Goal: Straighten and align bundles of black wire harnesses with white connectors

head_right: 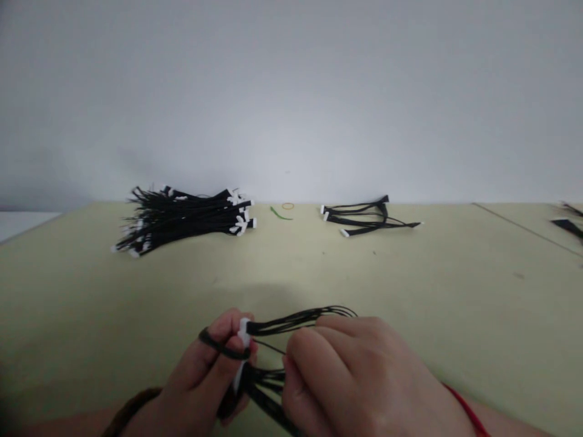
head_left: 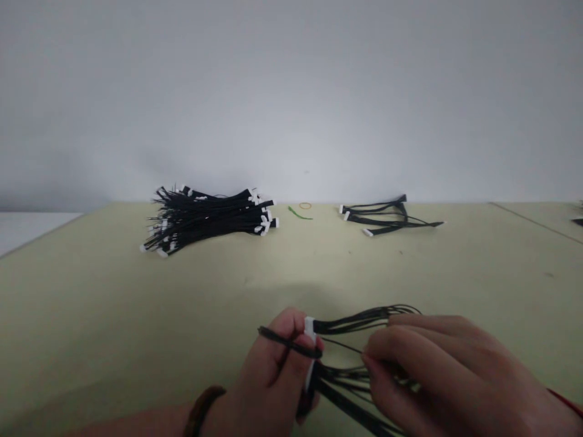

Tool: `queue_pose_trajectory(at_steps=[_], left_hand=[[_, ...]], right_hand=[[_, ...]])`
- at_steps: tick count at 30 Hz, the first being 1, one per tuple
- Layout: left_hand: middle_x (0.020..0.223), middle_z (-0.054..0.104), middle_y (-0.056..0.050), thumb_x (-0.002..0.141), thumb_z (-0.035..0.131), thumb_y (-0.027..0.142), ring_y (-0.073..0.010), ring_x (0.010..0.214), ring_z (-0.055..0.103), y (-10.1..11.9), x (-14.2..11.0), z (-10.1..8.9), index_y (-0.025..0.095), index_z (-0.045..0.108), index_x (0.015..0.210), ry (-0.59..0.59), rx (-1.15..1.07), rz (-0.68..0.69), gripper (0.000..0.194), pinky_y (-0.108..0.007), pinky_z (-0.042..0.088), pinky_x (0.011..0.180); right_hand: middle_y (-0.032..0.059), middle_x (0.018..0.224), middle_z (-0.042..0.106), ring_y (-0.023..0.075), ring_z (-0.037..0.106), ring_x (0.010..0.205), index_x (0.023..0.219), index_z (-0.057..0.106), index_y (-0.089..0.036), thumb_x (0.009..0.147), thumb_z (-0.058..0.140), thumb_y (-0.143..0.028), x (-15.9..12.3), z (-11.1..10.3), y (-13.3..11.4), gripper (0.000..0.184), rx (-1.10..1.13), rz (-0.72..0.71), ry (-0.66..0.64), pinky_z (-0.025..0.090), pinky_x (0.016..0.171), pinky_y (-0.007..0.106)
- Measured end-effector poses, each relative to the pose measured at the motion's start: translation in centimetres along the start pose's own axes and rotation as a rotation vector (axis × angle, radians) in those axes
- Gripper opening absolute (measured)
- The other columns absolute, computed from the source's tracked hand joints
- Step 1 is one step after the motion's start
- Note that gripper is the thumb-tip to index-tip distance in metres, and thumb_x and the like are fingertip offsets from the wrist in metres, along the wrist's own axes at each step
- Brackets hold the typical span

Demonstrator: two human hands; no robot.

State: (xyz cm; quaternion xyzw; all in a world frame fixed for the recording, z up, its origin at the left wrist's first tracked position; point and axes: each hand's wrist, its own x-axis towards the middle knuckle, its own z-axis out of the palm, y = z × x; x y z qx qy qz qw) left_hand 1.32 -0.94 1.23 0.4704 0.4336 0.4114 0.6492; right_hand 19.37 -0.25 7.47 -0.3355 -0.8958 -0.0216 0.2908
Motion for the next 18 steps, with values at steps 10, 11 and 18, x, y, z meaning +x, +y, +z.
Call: queue_pose_trajectory(at_steps=[10, 11, 18], left_hand=[[0.058, 0.035, 0.007, 0.085, 0.038, 0.055, -0.0068, 0.045, 0.028, 0.0, -0.2, -0.3, 0.022, 0.043, 0.077, 0.06, 0.188, 0.108, 0.034, -0.018, 0.024, 0.04], [0.059, 0.035, 0.006, 0.086, 0.038, 0.054, -0.0076, 0.047, 0.029, 0.1, -0.3, -0.3, 0.021, 0.044, 0.076, 0.083, 0.236, 0.125, 0.034, -0.019, 0.024, 0.041], [0.061, 0.034, 0.005, 0.089, 0.034, 0.05, -0.0105, 0.053, 0.032, 1.0, -0.4, -0.6, 0.021, 0.041, 0.074, 0.037, 0.412, 0.121, 0.033, -0.022, 0.026, 0.047]], right_hand=[[-0.0062, 0.057, 0.044, 0.0078, 0.039, 0.046, 0.071, 0.041, -0.02, 0.09, 0.04, -0.016, -0.4, 0.4, 0.5, 0.02, -0.046, -0.053, -0.09, 0.023, 0.047, 0.025], [-0.0062, 0.058, 0.044, 0.008, 0.04, 0.046, 0.072, 0.041, -0.02, 0.09, 0.04, -0.016, -0.4, 0.5, 0.6, 0.019, -0.055, -0.065, -0.1, 0.022, 0.046, 0.026], [-0.005, 0.06, 0.046, 0.0115, 0.044, 0.047, 0.075, 0.041, -0.022, 0.088, 0.044, -0.015, 0.0, 1.1, 0.4, 0.014, -0.083, -0.035, -0.154, 0.022, 0.047, 0.028]])
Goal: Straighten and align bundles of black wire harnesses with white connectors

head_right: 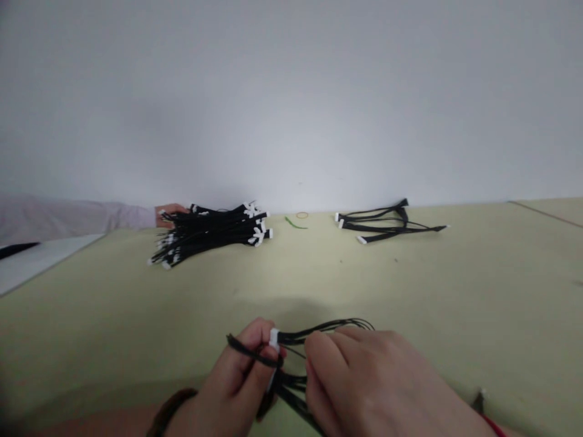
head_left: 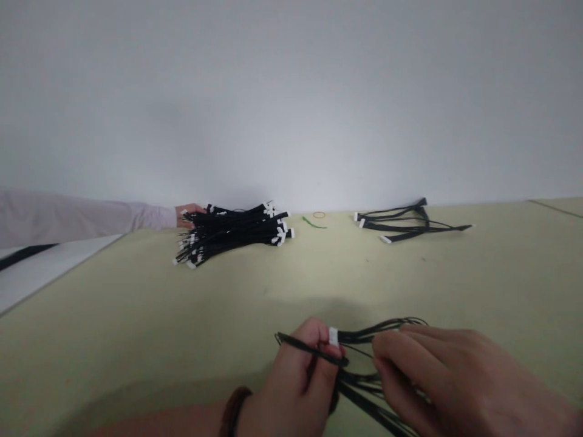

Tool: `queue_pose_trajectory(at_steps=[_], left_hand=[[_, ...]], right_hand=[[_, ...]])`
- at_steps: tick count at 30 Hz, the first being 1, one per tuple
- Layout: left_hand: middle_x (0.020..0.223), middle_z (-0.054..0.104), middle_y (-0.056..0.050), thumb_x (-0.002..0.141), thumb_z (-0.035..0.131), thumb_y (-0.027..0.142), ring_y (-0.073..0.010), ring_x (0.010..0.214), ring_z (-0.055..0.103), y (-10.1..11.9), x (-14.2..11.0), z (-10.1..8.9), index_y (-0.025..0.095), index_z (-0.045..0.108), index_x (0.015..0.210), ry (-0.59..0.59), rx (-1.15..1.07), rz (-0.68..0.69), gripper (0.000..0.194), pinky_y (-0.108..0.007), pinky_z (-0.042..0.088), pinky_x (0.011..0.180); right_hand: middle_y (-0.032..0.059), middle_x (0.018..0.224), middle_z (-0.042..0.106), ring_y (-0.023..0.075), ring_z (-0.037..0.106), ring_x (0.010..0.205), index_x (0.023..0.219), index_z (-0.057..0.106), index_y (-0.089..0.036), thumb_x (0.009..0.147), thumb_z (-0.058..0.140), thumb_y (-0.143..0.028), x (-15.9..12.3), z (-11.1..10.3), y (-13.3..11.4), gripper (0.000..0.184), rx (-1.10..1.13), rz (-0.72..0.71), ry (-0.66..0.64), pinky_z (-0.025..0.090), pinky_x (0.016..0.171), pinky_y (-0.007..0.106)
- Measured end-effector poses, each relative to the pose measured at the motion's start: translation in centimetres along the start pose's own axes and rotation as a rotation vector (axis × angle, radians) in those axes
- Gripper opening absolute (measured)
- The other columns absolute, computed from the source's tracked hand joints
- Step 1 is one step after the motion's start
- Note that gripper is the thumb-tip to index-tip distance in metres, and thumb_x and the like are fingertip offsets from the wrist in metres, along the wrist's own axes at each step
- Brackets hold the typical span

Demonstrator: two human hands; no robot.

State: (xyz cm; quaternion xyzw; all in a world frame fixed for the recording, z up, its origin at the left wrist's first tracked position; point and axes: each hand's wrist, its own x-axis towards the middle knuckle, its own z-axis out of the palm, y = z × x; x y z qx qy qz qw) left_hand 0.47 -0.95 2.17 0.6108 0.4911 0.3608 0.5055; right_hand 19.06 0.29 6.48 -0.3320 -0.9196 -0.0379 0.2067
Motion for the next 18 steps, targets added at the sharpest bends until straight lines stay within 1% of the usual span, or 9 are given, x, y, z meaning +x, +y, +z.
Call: queue_pose_trajectory(at_steps=[2, 6, 10, 14, 18], left_hand=[[0.062, 0.034, 0.005, 0.089, 0.032, 0.05, -0.0108, 0.056, 0.032, 0.2, 0.0, 0.0, 0.021, 0.04, 0.075, -0.034, 0.031, 0.015, 0.033, -0.022, 0.027, 0.049], [0.065, 0.035, 0.004, 0.09, 0.029, 0.048, -0.0109, 0.058, 0.032, 0.3, 0.2, 0.1, 0.02, 0.04, 0.077, -0.08, 0.069, 0.042, 0.032, -0.023, 0.03, 0.053], [0.067, 0.038, 0.003, 0.091, 0.031, 0.043, -0.0113, 0.061, 0.035, -0.2, 0.5, -0.2, 0.02, 0.041, 0.078, -0.118, 0.114, 0.041, 0.029, -0.023, 0.031, 0.054], [0.068, 0.038, 0.003, 0.091, 0.031, 0.041, -0.0118, 0.061, 0.035, -1.0, 1.0, -0.6, 0.02, 0.042, 0.079, -0.144, 0.128, 0.025, 0.027, -0.024, 0.031, 0.055], [0.069, 0.038, 0.002, 0.092, 0.031, 0.038, -0.0126, 0.064, 0.035, -1.6, 1.7, -1.1, 0.02, 0.041, 0.078, -0.176, 0.094, 0.073, 0.025, -0.025, 0.031, 0.059]], right_hand=[[-0.0044, 0.061, 0.048, 0.0123, 0.046, 0.049, 0.076, 0.041, -0.022, 0.089, 0.043, -0.017, 0.1, 0.1, -0.1, 0.014, 0.01, -0.014, 0.001, 0.024, 0.047, 0.028], [-0.0033, 0.063, 0.049, 0.0134, 0.047, 0.049, 0.076, 0.042, -0.021, 0.093, 0.035, -0.017, 0.0, 0.2, 0.0, 0.018, 0.024, -0.048, -0.003, 0.029, 0.047, 0.028], [-0.002, 0.064, 0.05, 0.0147, 0.047, 0.05, 0.077, 0.041, -0.021, 0.094, 0.028, -0.017, 0.3, 0.4, 0.0, 0.022, 0.028, -0.077, -0.028, 0.03, 0.046, 0.028], [-0.001, 0.064, 0.05, 0.0148, 0.047, 0.051, 0.076, 0.041, -0.021, 0.095, 0.026, -0.018, 0.9, 1.3, 0.1, 0.025, 0.001, -0.079, -0.038, 0.032, 0.046, 0.027], [-0.0009, 0.062, 0.049, 0.0138, 0.045, 0.049, 0.074, 0.042, -0.02, 0.095, 0.027, -0.018, 1.4, 2.4, 0.0, 0.026, -0.06, -0.098, -0.004, 0.031, 0.045, 0.026]])
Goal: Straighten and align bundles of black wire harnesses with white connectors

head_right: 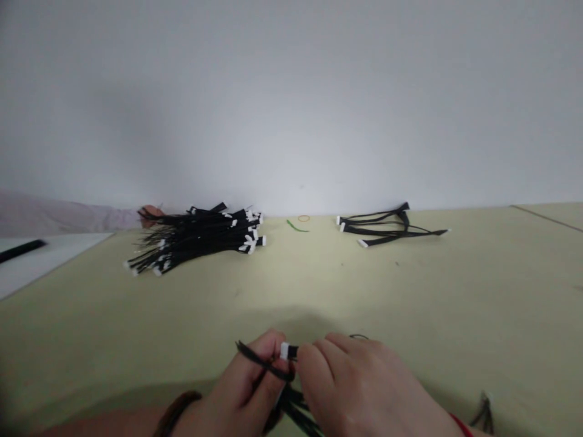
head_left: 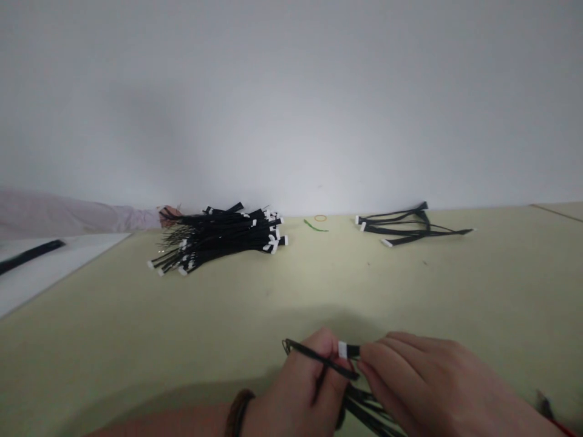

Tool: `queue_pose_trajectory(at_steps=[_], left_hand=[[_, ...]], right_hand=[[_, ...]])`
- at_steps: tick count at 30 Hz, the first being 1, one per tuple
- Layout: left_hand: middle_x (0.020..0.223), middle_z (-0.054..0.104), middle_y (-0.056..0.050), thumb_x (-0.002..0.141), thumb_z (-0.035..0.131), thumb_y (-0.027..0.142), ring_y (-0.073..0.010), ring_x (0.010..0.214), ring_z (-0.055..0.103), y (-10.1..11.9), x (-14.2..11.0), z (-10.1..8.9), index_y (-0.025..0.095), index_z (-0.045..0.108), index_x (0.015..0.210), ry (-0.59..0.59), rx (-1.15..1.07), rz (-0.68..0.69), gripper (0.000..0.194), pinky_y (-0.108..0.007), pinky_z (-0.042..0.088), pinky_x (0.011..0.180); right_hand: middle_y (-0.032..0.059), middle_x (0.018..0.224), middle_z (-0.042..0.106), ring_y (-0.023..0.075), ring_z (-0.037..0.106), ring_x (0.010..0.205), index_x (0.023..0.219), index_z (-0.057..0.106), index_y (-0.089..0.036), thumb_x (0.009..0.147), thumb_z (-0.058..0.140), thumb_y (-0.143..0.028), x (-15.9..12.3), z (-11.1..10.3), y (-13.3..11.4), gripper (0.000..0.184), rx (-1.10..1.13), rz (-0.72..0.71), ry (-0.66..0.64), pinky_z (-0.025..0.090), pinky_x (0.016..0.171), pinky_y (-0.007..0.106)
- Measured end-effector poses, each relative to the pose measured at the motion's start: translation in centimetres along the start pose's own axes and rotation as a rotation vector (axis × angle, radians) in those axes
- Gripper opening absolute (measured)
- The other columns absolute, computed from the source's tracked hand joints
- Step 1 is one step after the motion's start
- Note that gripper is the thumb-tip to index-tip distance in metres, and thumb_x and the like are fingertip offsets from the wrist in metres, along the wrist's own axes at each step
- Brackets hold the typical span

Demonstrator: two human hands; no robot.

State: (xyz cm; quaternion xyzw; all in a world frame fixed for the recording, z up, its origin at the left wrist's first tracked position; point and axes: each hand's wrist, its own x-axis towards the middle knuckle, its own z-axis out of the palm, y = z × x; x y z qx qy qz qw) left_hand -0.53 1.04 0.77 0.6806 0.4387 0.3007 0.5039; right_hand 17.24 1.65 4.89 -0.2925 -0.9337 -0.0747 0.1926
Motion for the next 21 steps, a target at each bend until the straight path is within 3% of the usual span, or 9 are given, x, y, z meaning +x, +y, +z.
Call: queue_pose_trajectory(at_steps=[5, 13, 21], left_hand=[[0.069, 0.036, 0.003, 0.091, 0.032, 0.037, -0.0129, 0.064, 0.033, -0.4, 0.5, -0.2, 0.02, 0.04, 0.078, -0.004, -0.012, 0.016, 0.024, -0.025, 0.031, 0.06], [0.071, 0.041, 0.002, 0.09, 0.035, 0.04, -0.0135, 0.067, 0.037, -1.3, 0.9, 0.4, 0.02, 0.044, 0.079, 0.08, -0.057, 0.024, 0.024, -0.025, 0.032, 0.063], [0.064, 0.041, 0.004, 0.087, 0.039, 0.042, -0.0125, 0.057, 0.037, -0.5, 0.9, 0.7, 0.021, 0.047, 0.078, 0.157, -0.084, -0.076, 0.025, -0.024, 0.03, 0.053]], right_hand=[[-0.0009, 0.062, 0.049, 0.0134, 0.044, 0.049, 0.074, 0.041, -0.02, 0.093, 0.026, -0.015, 0.2, 0.4, 0.0, 0.026, -0.01, -0.008, 0.004, 0.03, 0.045, 0.026], [-0.0021, 0.06, 0.043, 0.0144, 0.041, 0.049, 0.071, 0.041, -0.021, 0.089, 0.041, -0.018, 0.2, 0.4, 0.2, 0.019, -0.113, -0.003, 0.169, 0.025, 0.047, 0.028], [0.0002, 0.063, 0.048, 0.0163, 0.046, 0.054, 0.071, 0.046, -0.021, 0.087, 0.038, -0.016, 0.3, -0.1, 0.3, 0.018, -0.085, 0.018, 0.212, 0.034, 0.048, 0.028]])
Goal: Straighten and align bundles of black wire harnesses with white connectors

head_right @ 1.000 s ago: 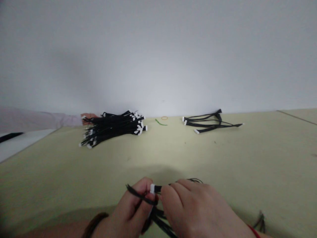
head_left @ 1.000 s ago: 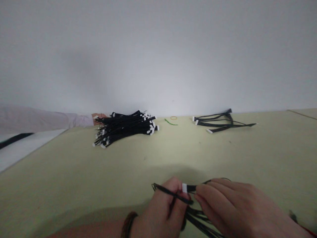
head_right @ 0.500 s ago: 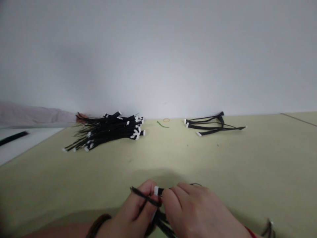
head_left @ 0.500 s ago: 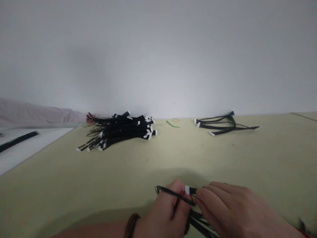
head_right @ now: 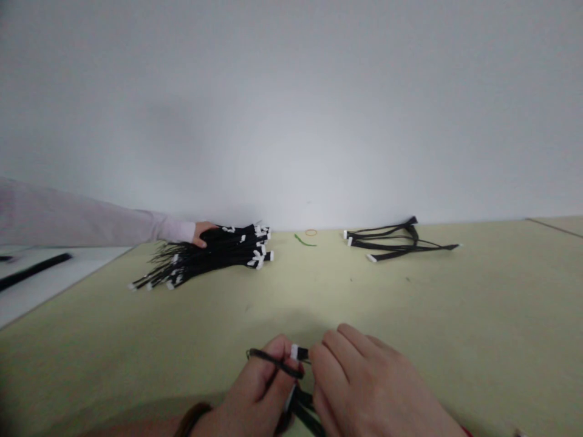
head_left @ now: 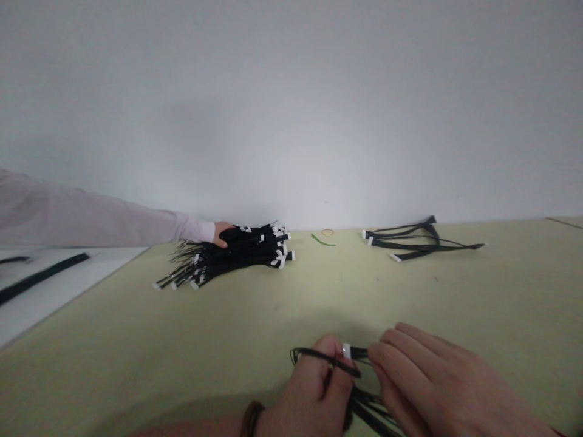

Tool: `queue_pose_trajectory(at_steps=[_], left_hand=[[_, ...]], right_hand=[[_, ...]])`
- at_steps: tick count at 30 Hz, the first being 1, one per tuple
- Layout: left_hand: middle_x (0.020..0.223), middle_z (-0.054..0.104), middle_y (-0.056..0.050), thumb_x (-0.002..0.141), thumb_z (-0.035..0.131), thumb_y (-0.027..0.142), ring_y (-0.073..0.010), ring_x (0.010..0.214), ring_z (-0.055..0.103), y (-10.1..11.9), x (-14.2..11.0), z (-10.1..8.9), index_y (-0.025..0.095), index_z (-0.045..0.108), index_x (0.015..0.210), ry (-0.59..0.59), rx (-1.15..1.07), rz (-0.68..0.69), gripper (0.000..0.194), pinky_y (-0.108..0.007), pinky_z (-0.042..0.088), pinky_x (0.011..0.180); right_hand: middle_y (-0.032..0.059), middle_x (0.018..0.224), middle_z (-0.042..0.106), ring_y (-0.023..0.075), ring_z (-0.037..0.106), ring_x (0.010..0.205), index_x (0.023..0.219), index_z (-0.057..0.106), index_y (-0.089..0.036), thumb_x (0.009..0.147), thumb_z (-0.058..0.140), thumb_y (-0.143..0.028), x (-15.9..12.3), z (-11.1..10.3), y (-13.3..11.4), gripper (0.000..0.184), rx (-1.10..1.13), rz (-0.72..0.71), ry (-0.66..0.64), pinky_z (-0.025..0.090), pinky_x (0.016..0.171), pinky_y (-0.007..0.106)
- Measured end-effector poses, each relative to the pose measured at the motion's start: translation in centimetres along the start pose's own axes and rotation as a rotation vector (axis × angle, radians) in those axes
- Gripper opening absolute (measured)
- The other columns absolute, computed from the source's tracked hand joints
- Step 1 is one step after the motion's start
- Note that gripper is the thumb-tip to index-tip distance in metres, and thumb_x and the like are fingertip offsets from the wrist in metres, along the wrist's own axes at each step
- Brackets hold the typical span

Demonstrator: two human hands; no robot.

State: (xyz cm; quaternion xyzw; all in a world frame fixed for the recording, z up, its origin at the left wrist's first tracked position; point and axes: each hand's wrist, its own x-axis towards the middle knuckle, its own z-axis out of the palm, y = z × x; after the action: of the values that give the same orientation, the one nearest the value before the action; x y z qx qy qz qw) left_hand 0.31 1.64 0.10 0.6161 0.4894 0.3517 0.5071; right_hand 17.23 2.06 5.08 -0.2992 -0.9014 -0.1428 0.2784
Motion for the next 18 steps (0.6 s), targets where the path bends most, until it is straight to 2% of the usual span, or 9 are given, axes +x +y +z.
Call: queue_pose_trajectory(at_steps=[3, 6, 9, 12, 18], left_hand=[[0.068, 0.042, 0.002, 0.087, 0.04, 0.04, -0.013, 0.061, 0.038, 0.2, 0.2, 0.0, 0.02, 0.047, 0.078, -0.011, 0.016, 0.038, 0.023, -0.024, 0.032, 0.056], [0.073, 0.045, 0.001, 0.088, 0.039, 0.036, -0.0142, 0.068, 0.039, 0.2, 0.4, 0.1, 0.019, 0.047, 0.08, -0.011, 0.06, 0.075, 0.02, -0.025, 0.034, 0.063], [0.074, 0.045, 0.0, 0.088, 0.037, 0.034, -0.0148, 0.07, 0.04, 0.1, 0.4, 0.3, 0.019, 0.048, 0.081, 0.003, 0.108, 0.049, 0.02, -0.026, 0.035, 0.065], [0.075, 0.047, 0.0, 0.089, 0.036, 0.032, -0.0154, 0.072, 0.043, 0.2, 0.4, 0.5, 0.019, 0.049, 0.084, 0.028, 0.115, 0.015, 0.019, -0.026, 0.035, 0.066], [0.066, 0.041, 0.003, 0.088, 0.037, 0.033, -0.0132, 0.061, 0.04, 0.2, 0.3, 0.5, 0.02, 0.048, 0.079, 0.024, 0.09, 0.008, 0.019, -0.024, 0.032, 0.056]], right_hand=[[0.0049, 0.076, 0.058, 0.0209, 0.055, 0.068, 0.083, 0.052, -0.019, 0.084, 0.038, -0.021, 0.0, -0.1, 0.0, 0.014, -0.046, 0.037, 0.066, 0.044, 0.059, 0.033], [0.0108, 0.095, 0.063, 0.0257, 0.059, 0.086, 0.104, 0.052, -0.014, 0.076, 0.036, -0.015, -0.6, 0.6, -0.1, 0.033, -0.121, 0.028, 0.061, 0.048, 0.069, 0.039], [0.0129, 0.107, 0.062, 0.0261, 0.06, 0.092, 0.115, 0.047, -0.009, 0.066, 0.039, -0.011, -1.6, 1.8, -0.2, 0.05, -0.141, 0.017, 0.026, 0.05, 0.072, 0.039], [0.0106, 0.104, 0.063, 0.0241, 0.062, 0.085, 0.115, 0.047, -0.012, 0.06, 0.046, -0.012, -2.2, 2.7, -0.2, 0.055, -0.063, 0.078, -0.034, 0.052, 0.071, 0.036], [0.0016, 0.082, 0.065, 0.0172, 0.063, 0.067, 0.096, 0.052, -0.019, 0.058, 0.049, -0.004, -2.4, 3.2, -0.2, 0.041, 0.124, 0.229, -0.226, 0.047, 0.058, 0.023]])
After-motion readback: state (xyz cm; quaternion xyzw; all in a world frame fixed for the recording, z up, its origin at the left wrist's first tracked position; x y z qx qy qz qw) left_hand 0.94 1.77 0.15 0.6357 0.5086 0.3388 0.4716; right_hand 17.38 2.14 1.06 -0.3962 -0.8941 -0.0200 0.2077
